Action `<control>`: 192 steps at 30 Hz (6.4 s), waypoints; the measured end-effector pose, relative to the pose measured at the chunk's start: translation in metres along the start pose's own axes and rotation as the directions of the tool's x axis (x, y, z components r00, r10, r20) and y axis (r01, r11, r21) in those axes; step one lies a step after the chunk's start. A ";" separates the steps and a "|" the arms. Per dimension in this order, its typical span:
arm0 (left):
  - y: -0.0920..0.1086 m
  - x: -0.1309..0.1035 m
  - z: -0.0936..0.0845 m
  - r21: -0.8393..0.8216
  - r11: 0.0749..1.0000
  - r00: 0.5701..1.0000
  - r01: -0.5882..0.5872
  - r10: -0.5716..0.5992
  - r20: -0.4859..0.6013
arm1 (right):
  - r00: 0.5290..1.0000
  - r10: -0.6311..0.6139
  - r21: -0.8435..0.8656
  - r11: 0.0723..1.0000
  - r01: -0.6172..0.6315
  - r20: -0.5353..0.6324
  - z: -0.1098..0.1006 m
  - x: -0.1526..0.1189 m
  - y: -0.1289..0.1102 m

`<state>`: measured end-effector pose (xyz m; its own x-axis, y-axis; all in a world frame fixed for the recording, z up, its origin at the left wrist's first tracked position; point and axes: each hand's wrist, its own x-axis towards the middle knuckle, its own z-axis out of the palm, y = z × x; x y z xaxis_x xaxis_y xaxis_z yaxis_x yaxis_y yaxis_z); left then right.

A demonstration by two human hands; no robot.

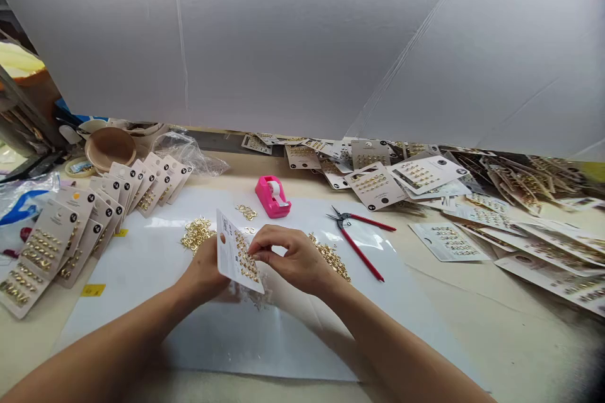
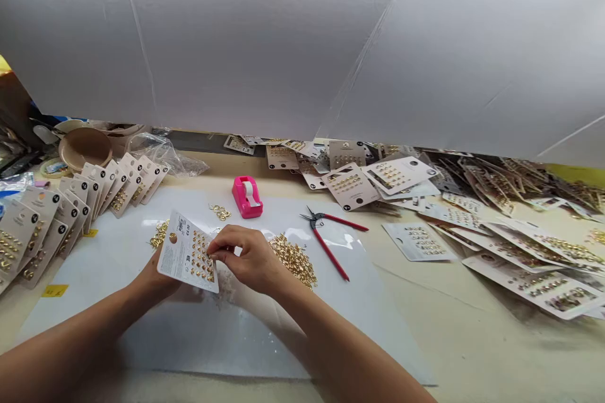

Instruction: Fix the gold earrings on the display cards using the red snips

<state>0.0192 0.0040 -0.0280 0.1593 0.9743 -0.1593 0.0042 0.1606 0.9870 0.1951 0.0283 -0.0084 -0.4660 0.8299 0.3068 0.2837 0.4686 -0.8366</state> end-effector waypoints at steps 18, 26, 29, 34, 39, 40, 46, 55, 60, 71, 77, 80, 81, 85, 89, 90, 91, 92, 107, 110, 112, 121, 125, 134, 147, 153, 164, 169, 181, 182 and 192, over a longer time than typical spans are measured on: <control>0.021 0.005 -0.007 0.142 0.969 0.907 -0.203 0.241 -0.347 | 0.904 0.405 0.447 0.840 -0.308 -0.138 0.001 0.001 -0.001; 0.022 0.012 -0.007 -0.253 0.964 0.980 -0.079 0.029 -0.195 | 0.915 0.282 0.118 0.959 -0.258 -0.288 -0.009 0.007 0.013; 0.022 0.013 -0.009 -0.306 0.940 0.954 -0.148 0.055 -0.294 | 0.965 0.201 -0.370 0.894 -0.251 -0.170 -0.008 0.011 0.017; 0.022 0.012 -0.010 -0.321 0.938 0.952 -0.134 0.032 -0.304 | 0.941 0.337 -0.659 0.709 -0.251 0.004 0.007 0.027 0.024; 0.021 0.012 -0.009 -0.268 0.960 0.954 -0.082 -0.002 -0.299 | 0.928 0.373 -0.640 0.709 -0.296 -0.016 0.004 0.037 0.031; 0.021 0.013 -0.009 -0.268 0.961 0.955 -0.070 -0.013 -0.295 | 0.927 0.375 -0.637 0.710 -0.302 -0.022 0.001 0.036 0.029; 0.019 0.013 -0.010 -0.335 0.941 0.969 -0.052 -0.033 -0.243 | 0.969 0.077 -0.372 0.914 -0.163 -0.235 -0.005 0.022 -0.001; 0.016 0.009 -0.002 -0.259 0.959 0.986 -0.117 0.082 -0.144 | 0.947 -0.185 -0.454 0.890 0.048 -0.263 0.029 0.015 -0.011; 0.016 0.007 -0.001 -0.226 0.964 0.985 -0.139 0.110 -0.134 | 0.933 -0.233 -0.508 0.859 0.065 -0.274 0.027 0.016 -0.008; 0.013 0.006 0.002 -0.172 0.974 0.984 -0.146 0.125 -0.125 | 0.941 -0.301 -0.691 0.714 0.113 -0.157 0.037 0.010 0.002; 0.018 0.006 -0.002 -0.252 0.961 0.988 -0.116 0.087 -0.124 | 0.927 -0.219 -0.408 0.910 0.081 -0.305 0.011 0.012 -0.006; 0.020 0.006 -0.003 -0.290 0.948 0.989 -0.129 0.100 -0.113 | 0.845 0.098 -0.030 0.991 -0.134 -0.525 -0.008 0.018 -0.001; 0.021 0.005 -0.004 -0.302 0.943 0.988 -0.140 0.112 -0.108 | 0.824 0.231 0.122 0.973 -0.197 -0.517 -0.012 0.020 0.003; 0.022 0.003 -0.003 -0.339 0.925 0.985 -0.170 0.159 -0.058 | 0.908 0.420 0.473 0.800 -0.370 0.001 -0.010 0.025 0.010; 0.023 0.002 -0.001 -0.339 0.929 0.987 -0.148 0.159 0.006 | 0.922 0.267 0.531 0.757 -0.380 0.278 0.003 0.022 -0.001; 0.023 0.002 -0.001 -0.335 0.932 0.988 -0.140 0.154 0.014 | 0.926 0.253 0.545 0.752 -0.370 0.279 0.005 0.021 -0.005; 0.024 0.003 0.000 -0.332 0.934 0.989 -0.135 0.150 0.019 | 0.929 0.245 0.557 0.747 -0.363 0.278 0.006 0.020 -0.007; 0.024 0.003 0.000 -0.329 0.935 0.989 -0.133 0.148 0.021 | 0.930 0.238 0.568 0.740 -0.360 0.279 0.007 0.019 -0.009; 0.023 0.002 0.001 -0.217 0.972 0.994 -0.091 0.102 0.039 | 0.983 0.055 0.020 0.998 -0.052 -0.173 0.017 0.010 -0.017; 0.023 0.002 0.000 -0.158 0.982 0.991 -0.104 0.116 0.069 | 0.966 0.150 0.026 0.989 -0.148 -0.210 0.022 0.009 -0.018; 0.023 0.002 -0.001 -0.150 0.980 0.989 -0.127 0.137 0.059 | 0.946 0.237 0.088 0.971 -0.222 -0.221 0.023 0.008 -0.019; 0.029 0.003 -0.001 -0.325 0.946 0.986 -0.003 0.057 0.156 | 0.912 0.373 0.244 0.913 -0.328 -0.168 0.022 0.007 -0.024; 0.022 0.004 -0.002 -0.289 0.957 0.988 -0.035 0.076 0.133 | 0.946 0.238 0.064 0.971 -0.229 -0.220 0.022 0.003 -0.025; 0.020 0.007 0.001 -0.478 0.856 0.978 0.199 -0.145 0.149 | 0.982 0.142 -0.066 0.986 -0.151 -0.126 0.013 0.000 -0.029; -0.003 0.013 -0.023 -0.584 0.747 0.919 0.317 -0.089 0.385 | 0.829 0.457 -0.763 0.393 -0.513 -0.322 -0.112 -0.013 0.014; -0.011 0.013 -0.027 -0.657 0.728 0.932 0.197 0.069 0.356 | 0.740 0.634 -0.841 0.259 -0.476 -0.224 -0.135 -0.048 0.067; -0.007 0.015 -0.029 -0.713 0.697 0.978 0.079 0.082 0.189 | 0.789 0.564 -0.837 0.287 -0.465 -0.245 -0.155 -0.061 0.082; -0.001 0.012 -0.027 -0.708 0.703 0.985 0.067 0.065 0.158 | 0.854 0.439 -0.811 0.366 -0.456 -0.281 -0.137 -0.063 0.049; -0.010 0.012 -0.029 -0.690 0.712 0.952 0.132 0.103 0.288 | 0.850 0.520 -0.814 0.455 -0.361 -0.087 -0.106 -0.079 0.011; -0.008 0.011 -0.028 -0.688 0.713 0.957 0.138 0.084 0.279 | 0.846 0.528 -0.830 0.438 -0.346 -0.074 -0.102 -0.079 0.010; -0.011 0.012 -0.032 -0.648 0.744 0.952 0.163 0.054 0.302 | 0.882 0.470 -0.936 0.301 -0.180 -0.018 -0.085 -0.073 0.004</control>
<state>-0.0104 0.0185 -0.0411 0.4501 0.8883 -0.0915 -0.6104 0.3808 0.6946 0.3016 -0.0052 0.0047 -0.2629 0.9580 -0.1144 0.9540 0.2758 0.1178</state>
